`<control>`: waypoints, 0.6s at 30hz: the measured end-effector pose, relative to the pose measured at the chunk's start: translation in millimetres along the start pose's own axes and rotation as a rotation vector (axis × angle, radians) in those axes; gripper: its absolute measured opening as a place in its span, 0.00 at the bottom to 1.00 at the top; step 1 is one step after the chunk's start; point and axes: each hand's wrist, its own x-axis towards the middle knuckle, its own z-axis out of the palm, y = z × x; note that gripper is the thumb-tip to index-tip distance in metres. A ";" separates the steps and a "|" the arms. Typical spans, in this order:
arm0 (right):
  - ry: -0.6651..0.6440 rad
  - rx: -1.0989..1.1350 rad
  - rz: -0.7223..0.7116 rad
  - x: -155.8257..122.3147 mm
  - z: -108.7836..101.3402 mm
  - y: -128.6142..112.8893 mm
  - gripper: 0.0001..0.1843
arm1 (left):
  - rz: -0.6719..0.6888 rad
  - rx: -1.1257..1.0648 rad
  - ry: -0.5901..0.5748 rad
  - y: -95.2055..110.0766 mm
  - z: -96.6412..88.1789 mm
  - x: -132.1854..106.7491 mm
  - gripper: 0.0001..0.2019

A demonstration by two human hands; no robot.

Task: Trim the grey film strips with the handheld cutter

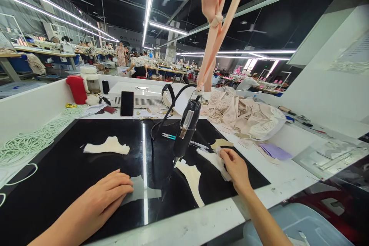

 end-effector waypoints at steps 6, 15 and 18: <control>0.277 0.417 0.093 6.1 -13.7 -5.4 0.19 | 0.000 -0.010 -0.021 1.4 -1.6 3.4 0.13; 0.355 0.709 -0.057 -35.8 -12.4 -79.5 0.15 | -0.077 -0.138 -0.065 24.8 -7.6 24.9 0.16; 0.180 0.600 -0.047 -66.8 -3.9 -100.3 0.21 | -0.189 -0.295 -0.063 39.4 -9.7 33.5 0.14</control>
